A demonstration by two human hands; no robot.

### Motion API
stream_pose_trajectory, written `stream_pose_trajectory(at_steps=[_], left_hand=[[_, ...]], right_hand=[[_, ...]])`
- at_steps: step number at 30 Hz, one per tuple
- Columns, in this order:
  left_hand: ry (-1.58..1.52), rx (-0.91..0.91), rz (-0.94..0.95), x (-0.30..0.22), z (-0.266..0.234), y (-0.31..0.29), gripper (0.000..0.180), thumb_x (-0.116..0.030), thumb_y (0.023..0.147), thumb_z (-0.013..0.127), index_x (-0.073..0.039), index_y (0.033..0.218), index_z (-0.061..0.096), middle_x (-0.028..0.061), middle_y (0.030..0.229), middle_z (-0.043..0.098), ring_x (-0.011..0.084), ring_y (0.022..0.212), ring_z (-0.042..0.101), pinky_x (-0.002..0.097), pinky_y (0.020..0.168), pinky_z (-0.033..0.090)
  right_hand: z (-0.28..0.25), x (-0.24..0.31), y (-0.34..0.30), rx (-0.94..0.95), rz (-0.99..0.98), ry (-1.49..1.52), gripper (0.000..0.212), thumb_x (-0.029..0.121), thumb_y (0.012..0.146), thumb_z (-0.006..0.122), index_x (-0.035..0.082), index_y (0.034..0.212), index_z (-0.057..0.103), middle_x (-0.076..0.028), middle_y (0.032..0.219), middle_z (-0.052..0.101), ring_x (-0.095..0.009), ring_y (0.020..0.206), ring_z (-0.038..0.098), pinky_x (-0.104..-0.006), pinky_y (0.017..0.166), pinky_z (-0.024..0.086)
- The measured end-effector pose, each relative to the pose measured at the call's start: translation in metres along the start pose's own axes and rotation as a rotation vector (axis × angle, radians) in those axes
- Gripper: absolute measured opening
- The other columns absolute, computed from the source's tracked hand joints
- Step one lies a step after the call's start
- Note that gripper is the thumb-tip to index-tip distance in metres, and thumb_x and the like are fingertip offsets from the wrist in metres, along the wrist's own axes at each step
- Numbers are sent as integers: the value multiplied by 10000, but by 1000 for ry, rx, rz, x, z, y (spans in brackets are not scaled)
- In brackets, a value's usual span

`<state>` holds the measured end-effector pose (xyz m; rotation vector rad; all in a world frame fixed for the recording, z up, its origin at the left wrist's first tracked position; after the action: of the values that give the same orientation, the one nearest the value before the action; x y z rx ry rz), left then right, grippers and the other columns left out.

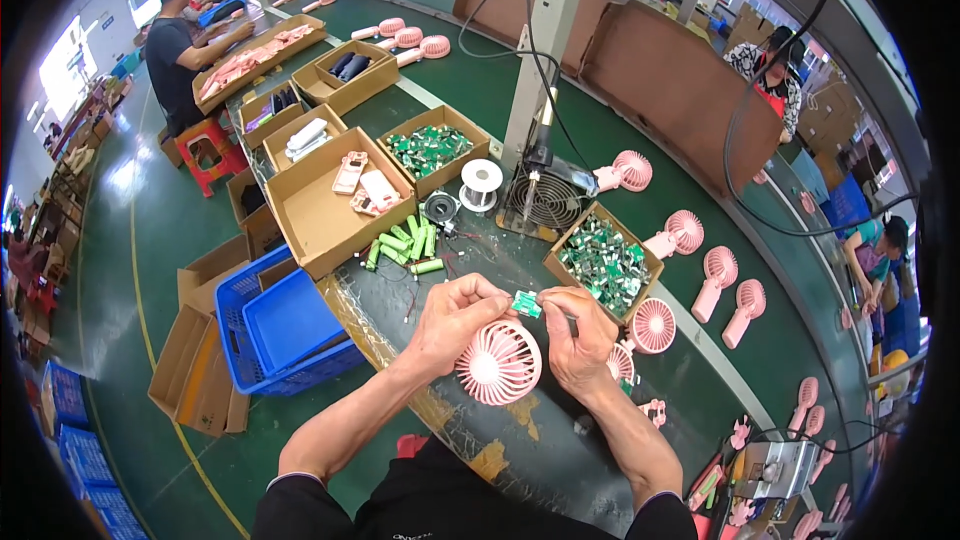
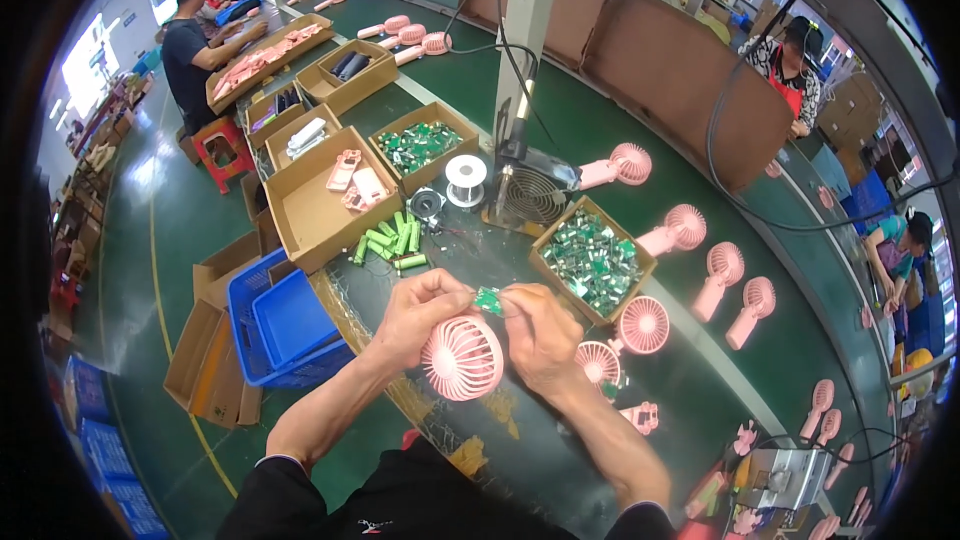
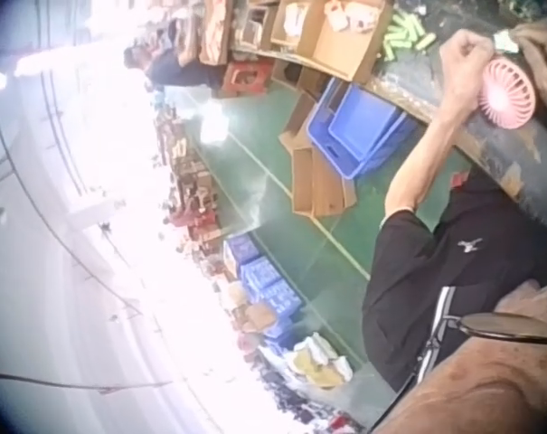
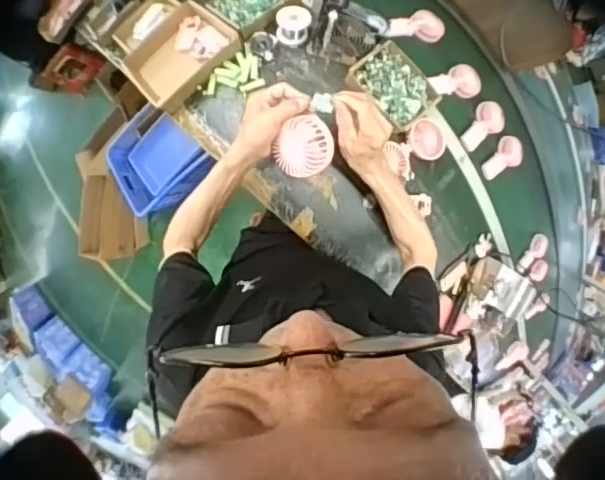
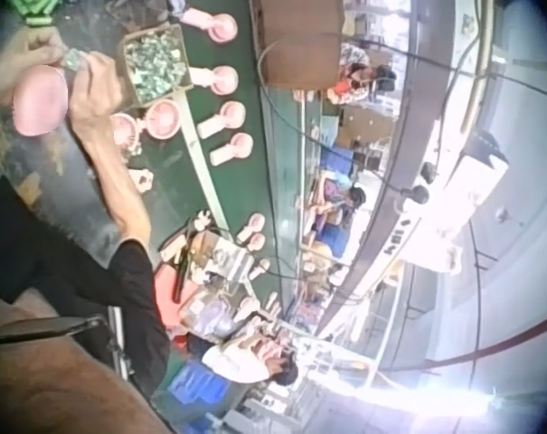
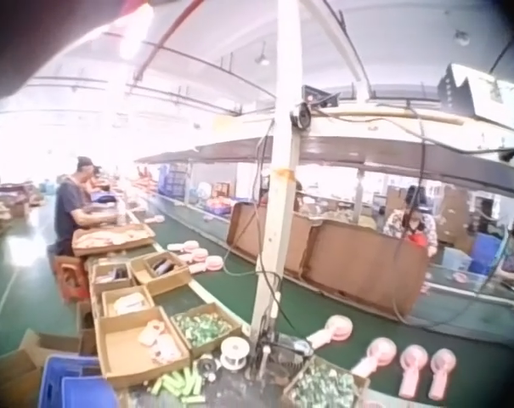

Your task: The person assembles handheld fans by connecting circuit boards to fan heads by hand, fitting the components and batteries into handle casings, closing the casings, and placing completed fans onto the conveyor belt.

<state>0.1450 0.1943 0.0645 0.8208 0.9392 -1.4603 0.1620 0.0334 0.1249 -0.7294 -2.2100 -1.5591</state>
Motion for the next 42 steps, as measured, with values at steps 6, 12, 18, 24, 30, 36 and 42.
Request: stream_pose_trajectory(at_steps=[6,12,18,24,30,36,42], left_hand=[[97,24,160,-3,14,-32,79,6,922,586,76,949,609,123,1007,659,132,837,668,261,757,559],[97,-108,174,18,21,-52,49,66,894,576,82,903,622,147,1014,642,156,825,664,270,752,566],[-65,-272,31,37,13,-54,80,-2,911,581,67,902,621,139,939,653,184,815,682,301,741,567],[-183,-277,94,42,22,-49,83,-9,920,601,70,922,624,161,943,671,197,827,701,305,730,599],[-220,-295,90,47,22,-51,74,0,922,597,70,912,620,156,973,661,205,845,701,302,735,601],[-204,-261,79,50,26,-52,78,7,932,573,76,941,609,178,960,669,214,858,701,307,752,600],[-212,-236,81,46,31,-51,79,2,923,571,74,910,600,167,1013,638,231,873,703,327,750,605]], right_hand=[[-7,10,-27,4,120,79,175,-59,825,686,-20,979,611,-158,891,679,-264,759,682,-322,667,540],[-7,16,-46,18,270,132,74,-45,893,606,-26,964,616,-144,928,684,-203,832,683,-299,740,549],[-16,0,-54,-5,595,297,88,16,951,540,-36,974,608,-160,1033,682,-177,944,649,-284,821,511],[-15,3,-56,-147,648,507,99,30,959,575,-44,1007,620,-138,1061,680,-144,984,630,-280,892,502],[-9,-3,-63,-154,676,542,111,34,958,580,-49,1015,625,-131,1035,687,-142,960,640,-276,881,511],[-7,-4,-70,-99,753,564,111,44,953,592,-43,1006,636,-112,991,698,-127,938,642,-266,868,514],[-6,-14,-74,-90,770,549,117,48,947,600,-44,1013,632,-102,945,706,-120,856,646,-253,793,527]])
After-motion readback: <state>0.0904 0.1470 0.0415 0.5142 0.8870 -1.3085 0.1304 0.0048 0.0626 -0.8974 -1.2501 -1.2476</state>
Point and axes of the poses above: each hand's wrist, its own y-axis towards the middle knuckle, its own z-axis out of the palm, x = y × z, the point moved 6 cm from there along y, towards the middle knuckle
